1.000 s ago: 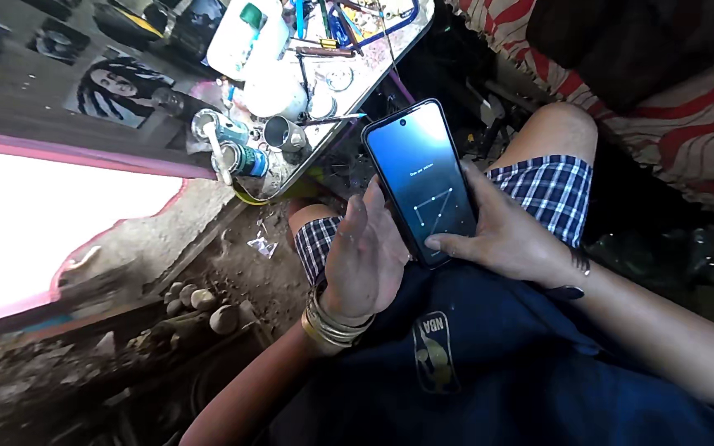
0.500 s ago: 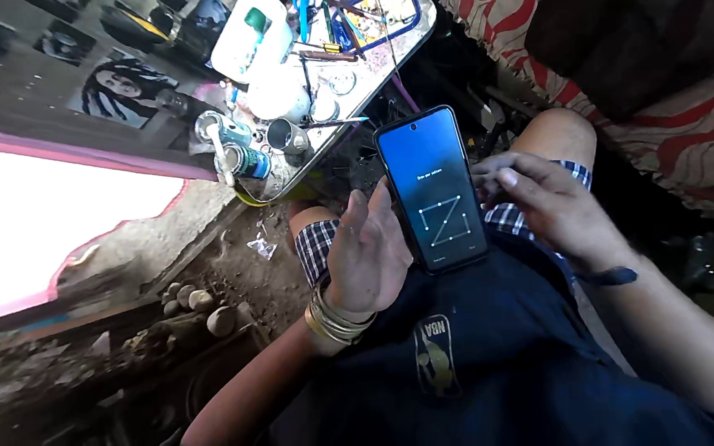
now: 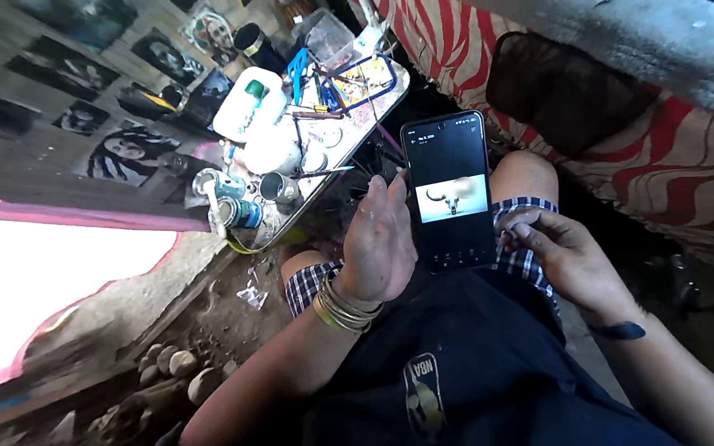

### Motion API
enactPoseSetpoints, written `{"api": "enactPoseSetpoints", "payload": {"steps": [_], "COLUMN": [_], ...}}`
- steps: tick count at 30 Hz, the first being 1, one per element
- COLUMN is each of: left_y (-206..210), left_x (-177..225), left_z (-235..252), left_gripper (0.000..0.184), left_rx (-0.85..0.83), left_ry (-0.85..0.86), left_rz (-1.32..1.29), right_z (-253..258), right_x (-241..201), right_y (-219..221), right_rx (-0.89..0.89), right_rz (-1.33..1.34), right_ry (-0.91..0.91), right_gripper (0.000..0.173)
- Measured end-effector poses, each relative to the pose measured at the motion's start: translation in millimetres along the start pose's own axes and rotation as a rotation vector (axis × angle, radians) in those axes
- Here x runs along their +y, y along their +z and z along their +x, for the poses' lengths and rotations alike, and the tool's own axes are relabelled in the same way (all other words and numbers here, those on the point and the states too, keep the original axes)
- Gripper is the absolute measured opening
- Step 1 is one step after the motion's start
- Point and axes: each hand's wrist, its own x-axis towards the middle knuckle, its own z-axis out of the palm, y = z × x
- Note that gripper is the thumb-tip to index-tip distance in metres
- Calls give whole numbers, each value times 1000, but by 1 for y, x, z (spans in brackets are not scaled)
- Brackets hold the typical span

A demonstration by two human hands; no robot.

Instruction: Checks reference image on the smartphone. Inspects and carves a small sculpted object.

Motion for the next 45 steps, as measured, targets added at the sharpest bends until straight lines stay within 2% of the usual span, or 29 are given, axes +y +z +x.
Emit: {"api": "enactPoseSetpoints", "payload": {"steps": [5, 7, 10, 13, 17, 21, 24, 28, 31, 33, 36, 40, 45], "left_y": [9, 9, 9, 15, 29, 56, 83, 119, 142, 155, 173, 182, 192], "left_x": [-1, -5, -14, -23, -23, -12, -5, -11, -21, -23, -25, -24, -14], "left_z": [11, 15, 24, 40, 82, 140, 186, 225, 246, 255, 266, 268, 276], "left_gripper": [85, 86, 89, 88, 81, 75, 79, 82, 85, 86, 82, 79, 79], "left_rx": [-50, -64, -100, -120, -72, -98, -144, -176, -173, -166, -135, -85, -86], "left_ry": [-29, -51, -79, -105, -160, -89, -66, -34, -22, -28, -4, -18, -107], "left_rz": [-19, -7, 14, 9, 59, 187, 251, 283, 320, 391, 502, 701, 715], "right_z": [1, 1, 0, -3, -8, -16, -15, 11, 39, 53, 62, 61, 58], "right_x": [-3, -2, -1, -1, 6, 11, 3, -23, -39, -43, -46, -48, -54], "right_y": [-5, -9, -13, -21, -35, -49, -59, -75, -86, -93, -98, -102, -99], "right_rx": [7, -2, 26, 58, 145, 223, 260, 298, 327, 326, 330, 318, 277], "right_rz": [47, 92, 114, 95, 139, 182, 188, 175, 209, 271, 385, 473, 488], "right_ry": [-49, -49, -72, -72, 12, 28, -29, -120, -101, -99, -118, -150, -187], "right_gripper": [10, 14, 31, 32, 23, 29, 35, 53, 47, 39, 36, 40, 47]}}
